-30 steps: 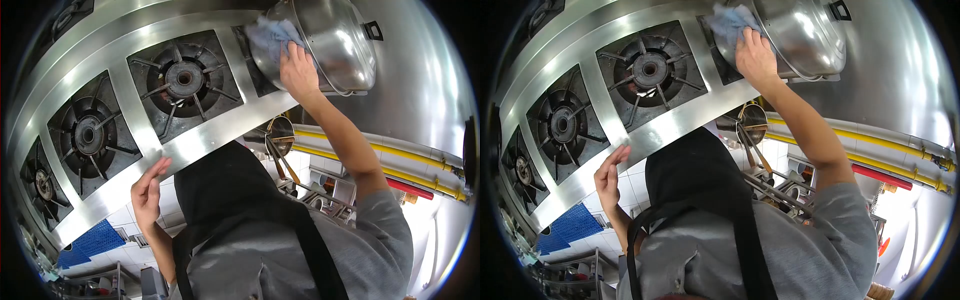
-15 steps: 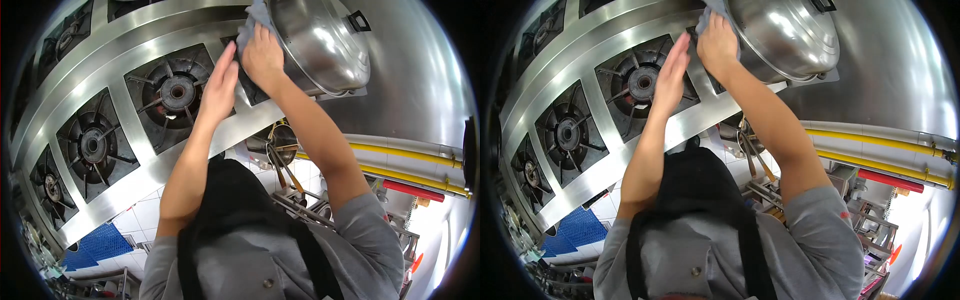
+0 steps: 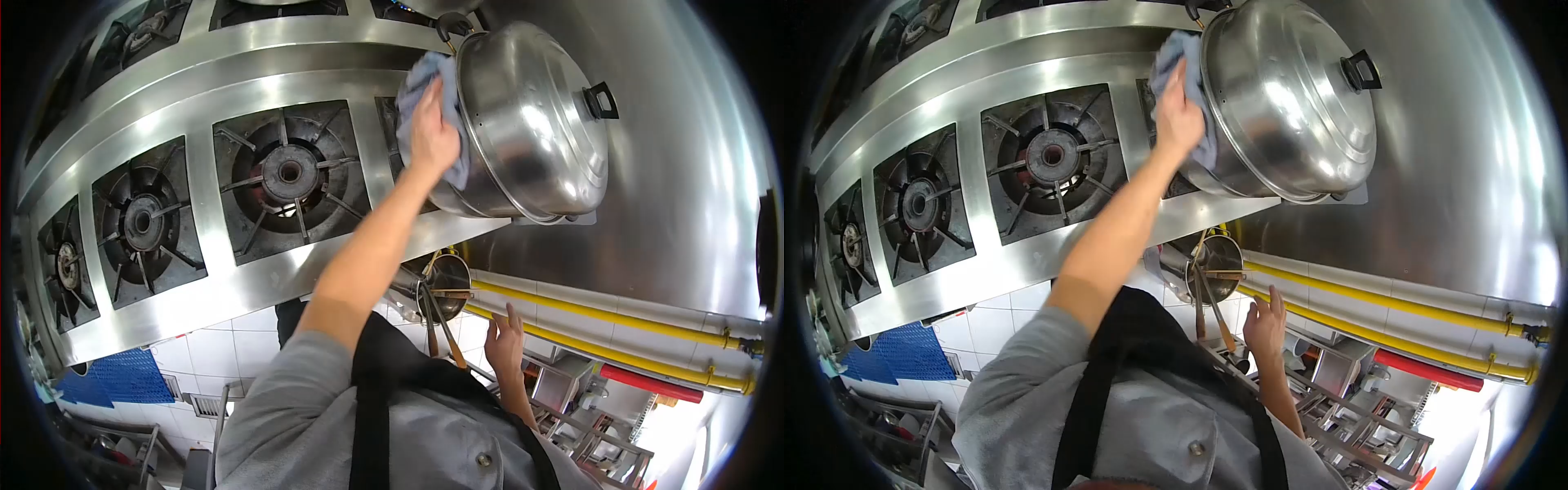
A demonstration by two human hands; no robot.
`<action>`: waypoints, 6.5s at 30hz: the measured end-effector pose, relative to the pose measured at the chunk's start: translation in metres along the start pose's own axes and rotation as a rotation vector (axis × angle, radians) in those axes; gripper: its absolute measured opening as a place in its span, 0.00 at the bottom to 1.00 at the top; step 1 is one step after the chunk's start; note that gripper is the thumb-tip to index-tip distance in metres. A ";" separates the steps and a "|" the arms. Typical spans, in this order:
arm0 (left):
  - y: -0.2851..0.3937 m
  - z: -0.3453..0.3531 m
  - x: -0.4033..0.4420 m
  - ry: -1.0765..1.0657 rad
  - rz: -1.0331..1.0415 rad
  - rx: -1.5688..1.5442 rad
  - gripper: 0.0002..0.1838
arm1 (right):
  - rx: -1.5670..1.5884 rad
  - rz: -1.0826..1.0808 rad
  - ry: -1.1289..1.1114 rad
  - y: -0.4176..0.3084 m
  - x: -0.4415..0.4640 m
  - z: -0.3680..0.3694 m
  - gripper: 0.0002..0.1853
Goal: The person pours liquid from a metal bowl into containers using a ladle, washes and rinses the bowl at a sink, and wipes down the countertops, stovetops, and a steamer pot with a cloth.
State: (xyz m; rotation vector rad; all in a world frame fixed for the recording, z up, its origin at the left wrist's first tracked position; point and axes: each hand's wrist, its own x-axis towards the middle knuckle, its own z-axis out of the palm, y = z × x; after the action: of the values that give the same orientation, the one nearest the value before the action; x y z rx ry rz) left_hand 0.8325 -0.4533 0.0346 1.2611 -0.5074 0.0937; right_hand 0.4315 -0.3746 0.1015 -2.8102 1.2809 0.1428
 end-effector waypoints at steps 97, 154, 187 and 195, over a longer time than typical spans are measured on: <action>0.116 0.012 0.009 -0.067 0.214 0.482 0.14 | -0.321 -0.529 0.312 -0.047 0.401 -0.266 0.22; 0.206 0.088 -0.024 -0.961 0.809 0.535 0.27 | -0.002 -0.235 0.274 -0.050 0.373 -0.278 0.28; 0.185 0.159 0.126 -1.049 0.730 0.504 0.13 | 0.171 -0.530 0.183 0.067 0.466 -0.210 0.26; 0.184 0.156 0.122 -0.954 0.838 0.548 0.12 | 0.185 -0.813 -0.404 -0.075 0.548 -0.256 0.27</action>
State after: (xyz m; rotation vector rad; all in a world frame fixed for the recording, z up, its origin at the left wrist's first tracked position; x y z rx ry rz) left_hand 0.8291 -0.5651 0.2811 1.5001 -1.9253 0.3567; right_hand 0.8624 -0.7580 0.2991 -2.6913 0.0382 0.4794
